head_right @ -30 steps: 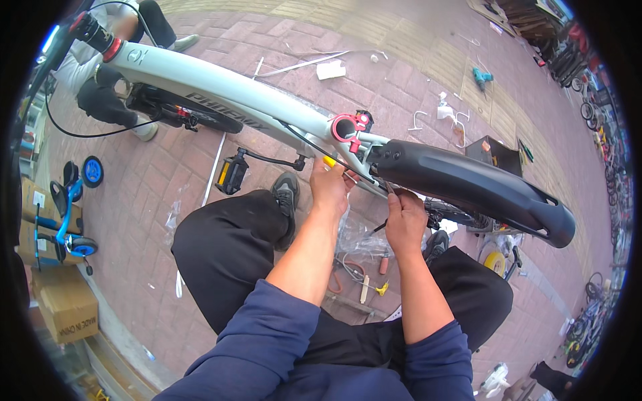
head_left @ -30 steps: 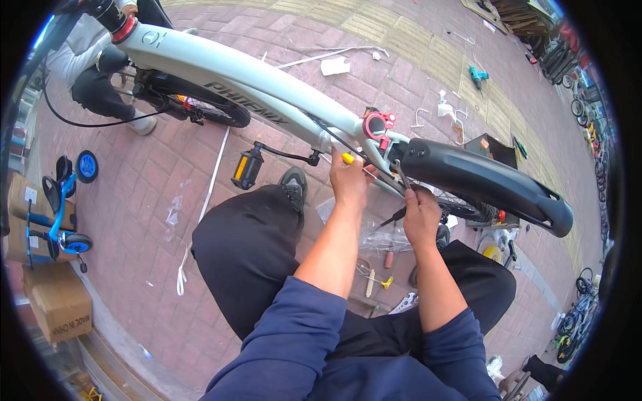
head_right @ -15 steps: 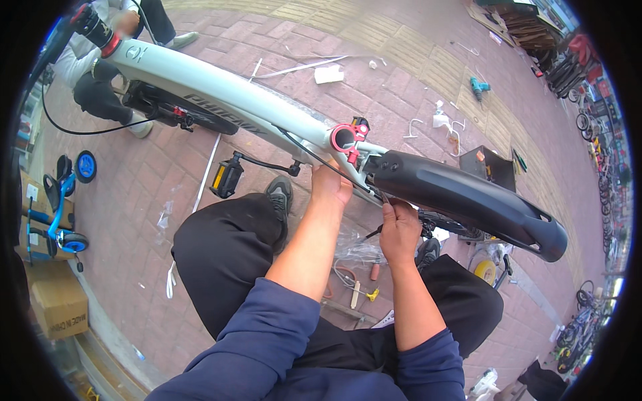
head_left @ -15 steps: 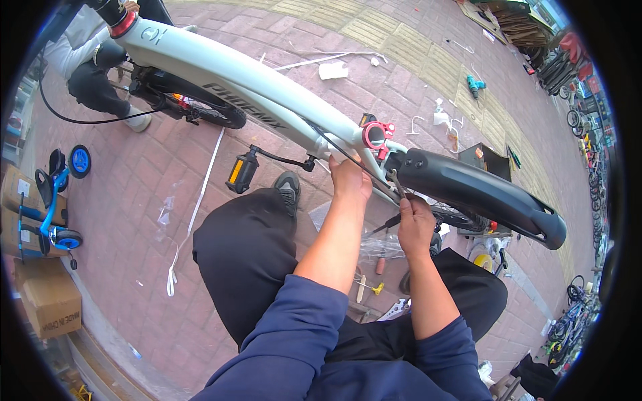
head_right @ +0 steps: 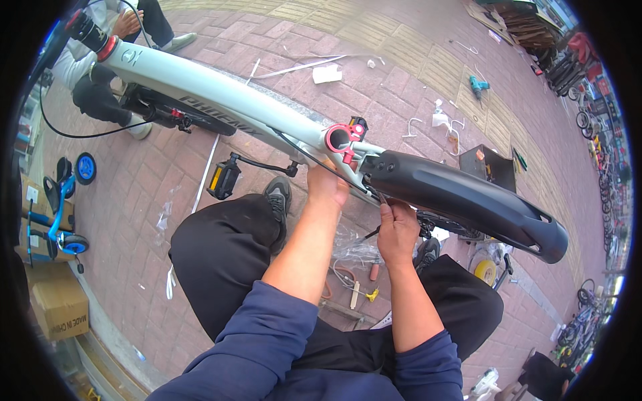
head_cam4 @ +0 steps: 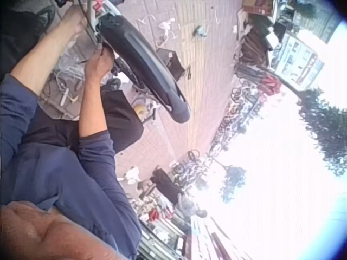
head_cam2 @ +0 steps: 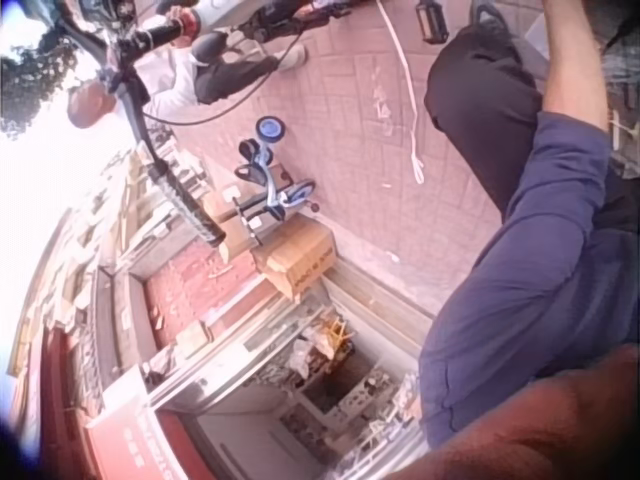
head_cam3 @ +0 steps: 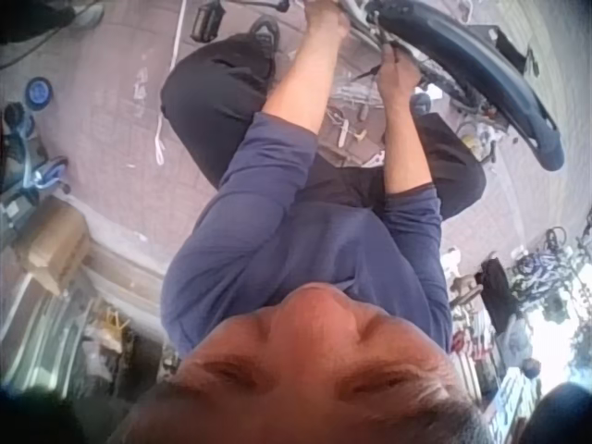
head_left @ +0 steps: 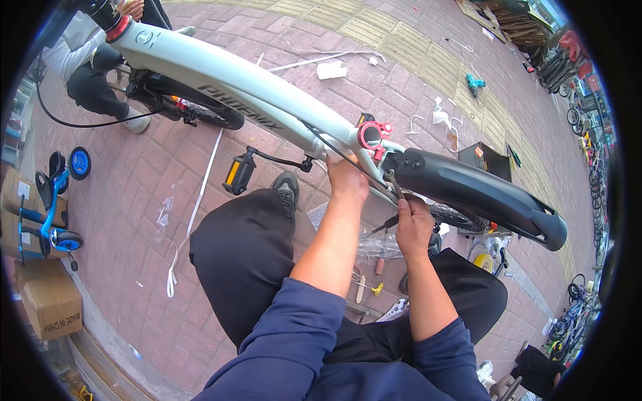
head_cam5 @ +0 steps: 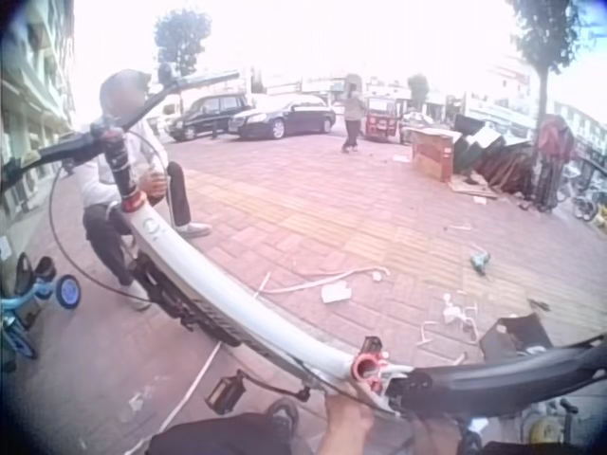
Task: The person is assembling a bicycle by attaching the seat post and saddle. They use a wrench to tighten the seat post clamp and then place the saddle onto the post.
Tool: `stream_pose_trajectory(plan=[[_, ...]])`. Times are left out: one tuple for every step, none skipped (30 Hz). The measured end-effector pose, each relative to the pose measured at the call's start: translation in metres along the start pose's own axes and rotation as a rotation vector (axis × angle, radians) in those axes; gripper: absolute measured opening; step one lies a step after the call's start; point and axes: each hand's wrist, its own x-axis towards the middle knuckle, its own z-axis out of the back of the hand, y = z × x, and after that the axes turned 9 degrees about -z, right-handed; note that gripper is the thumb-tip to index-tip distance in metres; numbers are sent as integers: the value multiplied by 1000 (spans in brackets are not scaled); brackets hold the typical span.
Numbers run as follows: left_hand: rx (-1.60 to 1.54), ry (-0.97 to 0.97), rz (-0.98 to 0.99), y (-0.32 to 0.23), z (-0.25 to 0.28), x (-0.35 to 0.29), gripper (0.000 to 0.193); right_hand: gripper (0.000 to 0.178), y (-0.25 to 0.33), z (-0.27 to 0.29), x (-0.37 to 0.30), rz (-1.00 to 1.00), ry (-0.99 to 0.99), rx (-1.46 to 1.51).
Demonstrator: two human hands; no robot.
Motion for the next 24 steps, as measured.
stream_pose_trajectory(plan=[[9,2,-10,1,1,1,37,24,0,0,0,-5,3,4],[19,3,-20,2,2,2,36,24,-1,-1,0,-11,6,9],[28,5,-31,2,3,3,35,24,-2,-2,-1,-16,9,14],[34,-1,-11,3,5,5,34,22,0,-1,-1,-36,21,13],[39,-6,7,2,7,6,33,21,3,1,-1,-56,32,14],[44,-12,25,2,9,7,32,19,5,2,-1,-75,44,14],[36,-9,23,3,8,7,31,19,4,2,-1,-78,46,10],[27,-7,21,4,7,6,30,19,3,3,-1,-81,48,7],[18,-5,18,5,6,5,29,19,2,3,-1,-84,51,3],[7,-12,19,5,6,6,29,19,2,3,-1,-81,49,6],[-4,-20,19,5,6,7,29,19,2,2,-1,-78,48,10],[-16,-27,19,5,6,8,29,19,2,2,-1,-75,47,13],[-2,-17,24,5,6,8,29,19,3,2,-1,-83,47,20],[12,-7,28,5,6,7,29,19,4,2,-1,-90,47,26],[26,4,33,5,5,5,29,18,4,2,-1,-98,48,33],[20,8,26,4,3,3,29,18,4,3,-1,-96,44,34],[14,13,19,4,0,0,29,18,4,3,-1,-94,40,35],[8,17,12,4,-2,-2,29,18,4,3,-1,-92,36,35],[0,-4,1,4,-2,-1,28,18,4,3,-1,-87,37,34],[-7,-26,-9,5,-1,-1,28,18,5,2,0,-82,37,32],[-15,-48,-19,5,0,0,27,18,5,2,-1,-77,38,30],[-8,-48,-16,6,1,1,27,18,6,2,-1,-77,39,37],[-2,-48,-14,7,3,2,27,18,6,2,-1,-76,41,45],[4,-49,-12,7,4,3,26,18,6,2,-1,-76,42,52]])
